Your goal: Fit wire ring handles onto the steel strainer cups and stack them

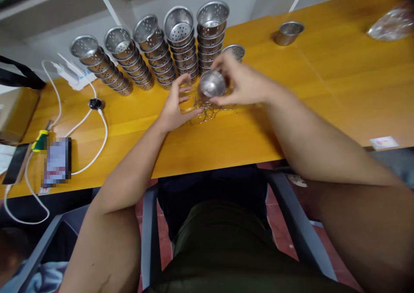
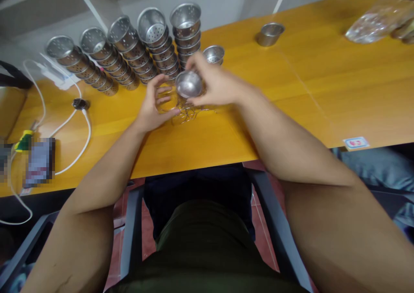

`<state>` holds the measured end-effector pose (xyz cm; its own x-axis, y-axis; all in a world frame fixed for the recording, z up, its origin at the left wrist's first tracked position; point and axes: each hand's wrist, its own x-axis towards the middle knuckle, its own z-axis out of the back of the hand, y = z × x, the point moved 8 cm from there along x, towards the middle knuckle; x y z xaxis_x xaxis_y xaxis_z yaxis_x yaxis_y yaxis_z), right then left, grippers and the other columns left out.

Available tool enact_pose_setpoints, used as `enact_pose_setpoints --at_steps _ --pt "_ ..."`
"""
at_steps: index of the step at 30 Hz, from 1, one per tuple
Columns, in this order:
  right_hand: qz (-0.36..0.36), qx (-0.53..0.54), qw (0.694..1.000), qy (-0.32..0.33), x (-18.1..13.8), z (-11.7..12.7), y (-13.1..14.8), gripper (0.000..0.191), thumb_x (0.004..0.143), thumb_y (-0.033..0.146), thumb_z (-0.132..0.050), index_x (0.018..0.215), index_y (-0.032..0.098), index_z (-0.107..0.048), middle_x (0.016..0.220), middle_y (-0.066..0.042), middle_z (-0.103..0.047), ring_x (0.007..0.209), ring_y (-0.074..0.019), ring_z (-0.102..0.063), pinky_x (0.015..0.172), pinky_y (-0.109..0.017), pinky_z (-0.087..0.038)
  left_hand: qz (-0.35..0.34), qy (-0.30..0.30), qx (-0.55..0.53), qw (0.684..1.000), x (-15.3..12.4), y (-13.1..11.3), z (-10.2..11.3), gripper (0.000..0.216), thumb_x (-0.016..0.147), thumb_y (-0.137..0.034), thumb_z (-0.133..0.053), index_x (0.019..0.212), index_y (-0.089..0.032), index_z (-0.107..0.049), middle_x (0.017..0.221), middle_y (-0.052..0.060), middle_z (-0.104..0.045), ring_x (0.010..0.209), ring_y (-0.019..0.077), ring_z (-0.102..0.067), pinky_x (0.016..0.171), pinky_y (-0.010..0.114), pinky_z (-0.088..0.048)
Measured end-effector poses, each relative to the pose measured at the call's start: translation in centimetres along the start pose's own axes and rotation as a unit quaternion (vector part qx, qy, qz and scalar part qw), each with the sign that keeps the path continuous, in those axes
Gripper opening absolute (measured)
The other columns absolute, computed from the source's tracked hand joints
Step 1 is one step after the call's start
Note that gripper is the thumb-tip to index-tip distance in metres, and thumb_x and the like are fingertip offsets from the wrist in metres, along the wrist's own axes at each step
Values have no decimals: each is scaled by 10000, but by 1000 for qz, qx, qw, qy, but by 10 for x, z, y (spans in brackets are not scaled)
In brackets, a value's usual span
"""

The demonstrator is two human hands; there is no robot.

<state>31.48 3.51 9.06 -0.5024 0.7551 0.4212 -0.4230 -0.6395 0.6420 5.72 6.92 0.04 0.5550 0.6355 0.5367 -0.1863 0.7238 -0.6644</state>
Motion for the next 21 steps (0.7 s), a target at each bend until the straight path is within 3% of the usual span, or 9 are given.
enact_pose_setpoints --at_steps 1,3,7,10,12,17,19,21 --pt "6 9 1000 26 3 -23 8 766 872 534 -1129 1470 316 -703 1450 -118 -832 1256 -413 -810 1285 -692 -663 -14 11 4 1000 1 -5 -1 1328 973 -1002 -1016 1969 -406 -372 2001 212 -514 1771 481 -687 1414 697 -681" --pt "27 23 999 33 8 -56 19 549 882 446 -1140 1282 330 -782 1520 -117 -816 1439 -468 -787 1346 -709 -642 -39 28 14 999 2 -9 -1 1327 967 -991 -1027 1961 -367 -407 1976 213 -552 1842 508 -619 1554 731 -555" --pt "33 48 998 17 8 -82 20 320 916 339 -1060 1153 350 -845 1686 -101 -755 1666 -488 -688 1486 -759 -560 -44 31 45 998 4 1 4 1210 1008 -872 -1042 1930 -323 -483 1932 213 -618 1875 507 -580 1644 733 -431" --pt "40 76 996 6 6 -84 17 285 937 392 -1045 1144 338 -856 1671 -124 -736 1665 -489 -679 1497 -773 -548 -65 20 49 996 4 3 5 1145 1054 -846 -993 1943 -357 -464 1958 186 -602 1881 480 -576 1640 722 -437" --pt "35 97 995 -12 7 -83 13 294 1019 519 -1030 1137 326 -843 1610 -136 -752 1602 -476 -711 1454 -760 -590 -74 11 47 996 4 2 5 1113 1079 -846 -960 1943 -363 -453 1959 179 -596 1881 474 -573 1639 719 -437" --pt "-23 67 992 -108 9 -69 1 532 1199 847 -851 1132 321 -806 1515 -160 -778 1654 -483 -672 1469 -743 -584 -78 18 47 996 5 -4 1 1055 1136 -829 -909 1941 -348 -426 1909 191 -613 1849 482 -603 1626 717 -456" --pt "-32 30 989 -142 7 -59 7 501 1198 850 -822 1205 349 -825 1515 -157 -781 1606 -492 -683 1434 -753 -615 -97 28 35 994 5 -11 0 1057 1149 -856 -889 1946 -355 -409 1888 184 -627 1818 472 -640 1598 704 -500" --pt "-28 13 991 -132 6 -54 17 427 1200 791 -800 1346 390 -828 1434 -132 -815 1413 -477 -752 1335 -753 -676 -105 41 25 993 4 -17 -2 1056 1156 -875 -879 1941 -352 -405 1857 181 -653 1773 460 -690 1556 686 -555"
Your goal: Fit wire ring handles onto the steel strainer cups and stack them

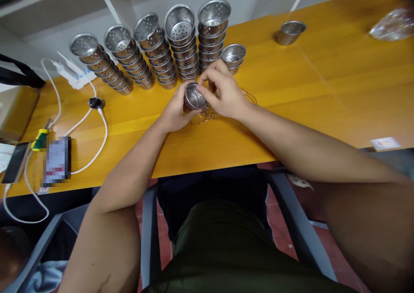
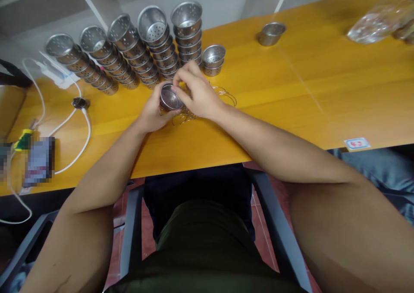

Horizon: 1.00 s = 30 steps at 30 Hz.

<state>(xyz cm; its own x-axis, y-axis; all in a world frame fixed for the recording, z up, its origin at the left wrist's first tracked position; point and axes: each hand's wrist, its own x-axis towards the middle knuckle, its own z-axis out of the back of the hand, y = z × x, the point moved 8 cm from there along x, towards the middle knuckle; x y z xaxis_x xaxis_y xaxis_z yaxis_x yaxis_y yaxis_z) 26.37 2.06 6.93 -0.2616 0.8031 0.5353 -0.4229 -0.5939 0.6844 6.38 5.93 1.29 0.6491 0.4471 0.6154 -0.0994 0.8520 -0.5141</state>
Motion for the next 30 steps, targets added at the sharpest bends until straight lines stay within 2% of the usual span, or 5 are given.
enact_pose_setpoints --at_steps 5,14,21,27,30 --pt "25 23 997 71 -2 -3 18 426 1261 717 -708 1422 355 -863 1289 -107 -882 1243 -441 -837 1278 -705 -683 14 32 -26 999 -1 -8 -9 1007 1161 -872 -890 1876 -307 -459 1705 173 -745 1583 431 -816 1453 673 -646" --pt "-49 99 993 51 2 -3 -3 591 1143 909 -795 1332 352 -845 1167 -98 -851 1111 -401 -810 1094 -638 -761 44 25 -51 997 -1 1 -18 1123 1122 -984 -861 1899 -296 -435 1757 190 -706 1642 451 -783 1446 687 -662" --pt "-32 148 988 31 6 -3 1 717 1100 1040 -793 1286 350 -853 1162 -115 -873 1148 -419 -853 1077 -651 -782 22 29 -56 998 -3 3 -16 1068 1156 -947 -843 1932 -364 -398 1760 147 -652 1717 447 -719 1484 705 -612" --pt "-75 163 976 -124 10 20 -39 846 1079 1154 -677 1503 423 -702 1006 -37 -832 795 -329 -736 822 -582 -695 74 -65 -5 995 -12 36 12 1087 1097 -1017 -855 1854 -348 -453 1703 154 -699 1679 409 -733 1512 626 -594" --pt "-71 132 983 -103 14 32 -56 779 1084 1104 -744 1385 386 -723 953 -39 -838 839 -320 -709 900 -588 -665 97 -128 20 987 -18 51 26 1047 1080 -1028 -863 1794 -340 -528 1687 157 -701 1652 393 -730 1541 614 -566"
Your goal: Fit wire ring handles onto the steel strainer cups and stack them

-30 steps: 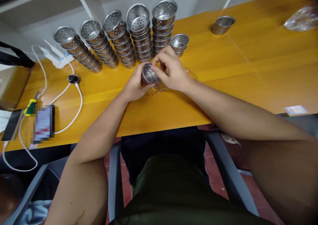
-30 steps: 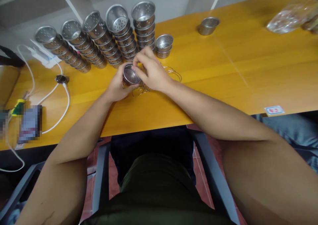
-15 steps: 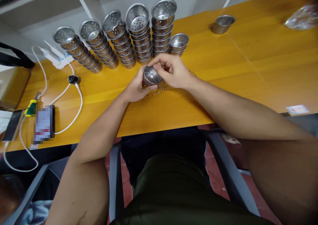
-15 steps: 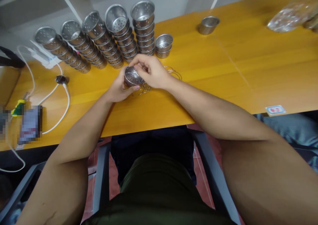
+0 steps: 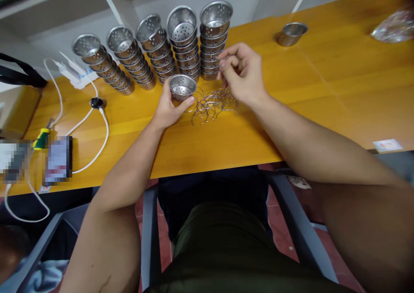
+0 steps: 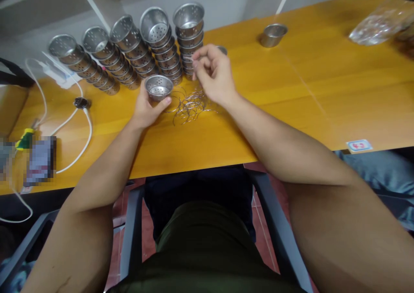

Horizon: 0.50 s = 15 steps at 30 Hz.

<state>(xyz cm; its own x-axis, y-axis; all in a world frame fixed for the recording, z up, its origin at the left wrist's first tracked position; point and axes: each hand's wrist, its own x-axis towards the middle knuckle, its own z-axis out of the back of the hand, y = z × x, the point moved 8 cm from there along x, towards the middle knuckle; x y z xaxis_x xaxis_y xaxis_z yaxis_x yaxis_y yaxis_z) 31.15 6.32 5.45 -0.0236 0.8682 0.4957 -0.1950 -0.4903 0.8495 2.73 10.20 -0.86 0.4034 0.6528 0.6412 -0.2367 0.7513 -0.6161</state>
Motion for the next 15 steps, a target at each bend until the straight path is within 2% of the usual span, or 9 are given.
enact_pose_setpoints --at_steps 3,5,7,10,12,15 --pt "11 -101 986 135 0 -3 -7 716 1075 1055 -792 1189 348 -789 895 -59 -816 928 -363 -765 999 -639 -696 12 -33 1 999 0 10 5 1041 1072 -1040 -859 1781 -340 -558 1691 162 -682 1643 394 -725 1538 615 -560" --pt "44 -179 962 202 -5 -6 -3 622 1102 953 -822 1170 335 -841 1046 -106 -870 1085 -434 -831 1126 -722 -706 18 -22 -11 1000 0 12 2 1125 1038 -1050 -895 1836 -359 -503 1735 162 -667 1678 409 -715 1524 611 -565" --pt "88 -225 948 209 -9 -5 10 539 1130 854 -854 1316 350 -897 1333 -155 -900 1358 -511 -829 1299 -795 -657 18 7 -34 999 0 11 -4 1190 1019 -1035 -936 1881 -393 -424 1759 155 -677 1670 409 -744 1485 599 -598" --pt "140 -193 953 187 -14 -8 34 644 1131 845 -906 1593 397 -872 1654 -163 -825 1605 -524 -744 1412 -755 -629 -3 46 -69 997 1 -1 -11 1120 1062 -994 -934 1869 -440 -388 1721 129 -734 1552 372 -841 1386 574 -679" --pt "169 -139 953 210 -20 -19 45 683 1127 907 -897 1567 386 -880 1704 -164 -802 1603 -509 -751 1382 -715 -661 -18 68 -86 994 0 -13 -15 1061 1099 -978 -906 1867 -455 -393 1701 115 -759 1508 360 -872 1349 572 -707" --pt "178 -106 949 236 -26 -32 52 658 1158 973 -807 1337 345 -884 1526 -158 -859 1416 -461 -819 1266 -675 -723 -25 83 -102 991 0 -24 -20 1059 1128 -985 -858 1914 -475 -363 1718 112 -763 1533 368 -870 1348 582 -711"
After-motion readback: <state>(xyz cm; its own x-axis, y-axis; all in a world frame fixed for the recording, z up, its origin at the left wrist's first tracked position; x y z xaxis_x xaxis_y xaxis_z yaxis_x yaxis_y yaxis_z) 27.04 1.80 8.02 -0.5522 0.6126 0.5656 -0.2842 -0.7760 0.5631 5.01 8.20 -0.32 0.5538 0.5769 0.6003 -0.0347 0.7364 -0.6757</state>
